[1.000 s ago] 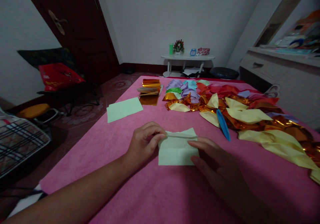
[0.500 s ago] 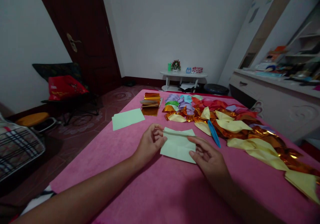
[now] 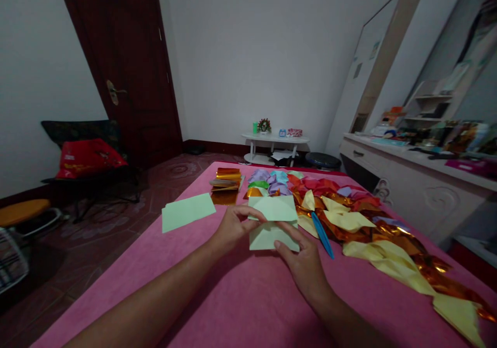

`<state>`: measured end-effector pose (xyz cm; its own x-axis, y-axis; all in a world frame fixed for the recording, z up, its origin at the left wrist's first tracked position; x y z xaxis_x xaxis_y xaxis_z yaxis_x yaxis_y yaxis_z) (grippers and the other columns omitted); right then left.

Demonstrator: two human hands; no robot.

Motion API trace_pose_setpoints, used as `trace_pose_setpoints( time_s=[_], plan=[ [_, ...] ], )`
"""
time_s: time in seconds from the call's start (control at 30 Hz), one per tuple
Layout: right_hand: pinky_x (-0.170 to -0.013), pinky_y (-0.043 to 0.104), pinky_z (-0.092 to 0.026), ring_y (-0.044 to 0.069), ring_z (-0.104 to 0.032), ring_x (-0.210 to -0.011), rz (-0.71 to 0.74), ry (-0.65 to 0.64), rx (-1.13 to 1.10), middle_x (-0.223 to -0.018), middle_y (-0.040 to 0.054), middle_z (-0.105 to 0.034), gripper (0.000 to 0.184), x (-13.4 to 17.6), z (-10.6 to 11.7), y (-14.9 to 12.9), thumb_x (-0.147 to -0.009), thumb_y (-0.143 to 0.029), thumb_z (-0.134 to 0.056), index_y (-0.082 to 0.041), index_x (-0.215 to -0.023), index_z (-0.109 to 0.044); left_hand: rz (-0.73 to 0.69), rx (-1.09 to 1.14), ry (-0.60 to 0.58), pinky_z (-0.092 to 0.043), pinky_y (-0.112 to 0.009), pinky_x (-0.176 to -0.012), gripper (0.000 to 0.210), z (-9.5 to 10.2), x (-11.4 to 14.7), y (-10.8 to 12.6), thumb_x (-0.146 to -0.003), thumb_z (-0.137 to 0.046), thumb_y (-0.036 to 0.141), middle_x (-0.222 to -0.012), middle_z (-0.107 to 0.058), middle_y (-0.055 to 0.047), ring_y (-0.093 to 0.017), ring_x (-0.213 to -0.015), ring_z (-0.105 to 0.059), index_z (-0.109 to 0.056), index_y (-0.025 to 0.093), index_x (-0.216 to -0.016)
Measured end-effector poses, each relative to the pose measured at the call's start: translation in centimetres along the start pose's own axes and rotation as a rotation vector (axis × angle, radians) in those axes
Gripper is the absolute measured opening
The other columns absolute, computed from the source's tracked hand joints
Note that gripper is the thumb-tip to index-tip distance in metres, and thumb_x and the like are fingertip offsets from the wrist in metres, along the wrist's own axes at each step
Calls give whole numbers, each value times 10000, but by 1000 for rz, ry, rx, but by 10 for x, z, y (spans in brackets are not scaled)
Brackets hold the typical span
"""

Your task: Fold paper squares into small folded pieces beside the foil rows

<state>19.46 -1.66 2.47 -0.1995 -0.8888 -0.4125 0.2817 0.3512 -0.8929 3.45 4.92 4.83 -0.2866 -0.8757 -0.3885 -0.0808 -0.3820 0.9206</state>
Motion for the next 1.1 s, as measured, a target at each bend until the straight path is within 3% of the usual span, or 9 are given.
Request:
trace_pose_setpoints(
  time_s=[0.13, 0.3, 0.43, 0.57, 0.77, 0.83, 0.9, 0.97, 1.1],
  plan=[
    [-818, 406, -559, 253, -670, -960, -102, -35, -67, -1073, 79, -712, 349, 1, -3, 10, -728, -234, -651, -188, -1072, -698, 116, 174, 68, -476, -246, -594, 132, -2, 2, -16, -596, -781, 244, -778, -715, -72, -169, -683, -634, -728, 135, -648],
    [-594, 330, -587, 200, -688, -690, -195, -99, -134, -1047, 71, -715, 378, 0, -5, 17, -744, -264, -637, -208, -1115, -682, 277, 379, 42, -522, -325, -715, 453, -9, 9, -31, -614, -811, 263, -980, -719, -127, -208, -778, -673, -708, 136, -1036],
    [-510, 283, -553, 150, -636, -528, -245, -149, -175, -858, 53, -731, 381, 1, -8, 25, -734, -296, -656, -193, -1100, -688, 276, 450, 128, -505, -361, -841, 592, -1, 8, -34, -622, -814, 256, -1182, -650, -134, -241, -961, -653, -636, 180, -1181],
    [-487, 239, -503, 133, -603, -491, -318, -207, -228, -580, 7, -655, 414, 7, -15, 32, -744, -311, -666, -146, -1124, -669, 260, 435, 161, -496, -350, -876, 674, 7, 6, -38, -620, -814, 224, -1240, -617, -120, -238, -1029, -627, -578, 198, -1250],
    [-474, 229, -475, 113, -579, -487, -284, -378, -257, -670, 31, -682, 229, 16, -19, 24, -768, -282, -640, -172, -953, -718, 229, 312, 225, -513, -333, -863, 690, 24, 0, -40, -634, -800, 242, -1220, -630, -125, -239, -1037, -626, -554, 174, -1275],
    [-497, 239, -487, 119, -584, -529, -189, -334, -253, -714, 41, -672, 206, 12, -12, 21, -807, -321, -605, -180, -893, -728, 226, 226, 224, -521, -330, -852, 682, 30, -2, -39, -620, -805, 250, -1223, -627, -129, -247, -1039, -626, -572, 160, -1255],
    [-563, 250, -511, 147, -619, -675, -99, -140, -211, -867, 66, -662, 210, 4, 1, 21, -815, -354, -602, -187, -819, -729, 223, 137, 200, -532, -321, -829, 655, 31, -3, -37, -608, -810, 250, -1204, -640, -127, -252, -1023, -633, -602, 150, -1221],
    [-607, 261, -525, 200, -628, -857, -107, 29, -173, -1044, 97, -633, 221, -2, 12, 27, -796, -382, -629, -178, -798, -714, 216, 86, 154, -541, -319, -803, 636, 28, -1, -36, -612, -803, 249, -1181, -654, -124, -252, -996, -643, -611, 149, -1210],
    [-665, 330, -557, 239, -655, -891, -226, 2, -322, -1028, 110, -671, 303, -6, 9, 37, -813, -405, -619, -201, -1036, -627, 202, 95, 39, -523, -332, -840, 656, 14, 4, -33, -670, -755, 227, -1244, -614, -123, -244, -1034, -627, -540, 147, -1285]
  ],
)
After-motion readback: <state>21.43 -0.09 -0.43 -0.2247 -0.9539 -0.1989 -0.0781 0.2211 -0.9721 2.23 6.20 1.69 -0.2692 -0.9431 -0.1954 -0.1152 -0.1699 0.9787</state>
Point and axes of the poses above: each hand's wrist, its own x-axis away from the middle knuckle, its own z-axis out of the back of the hand, y = z × x, the point moved 4 cm from there along -x, towards the middle knuckle
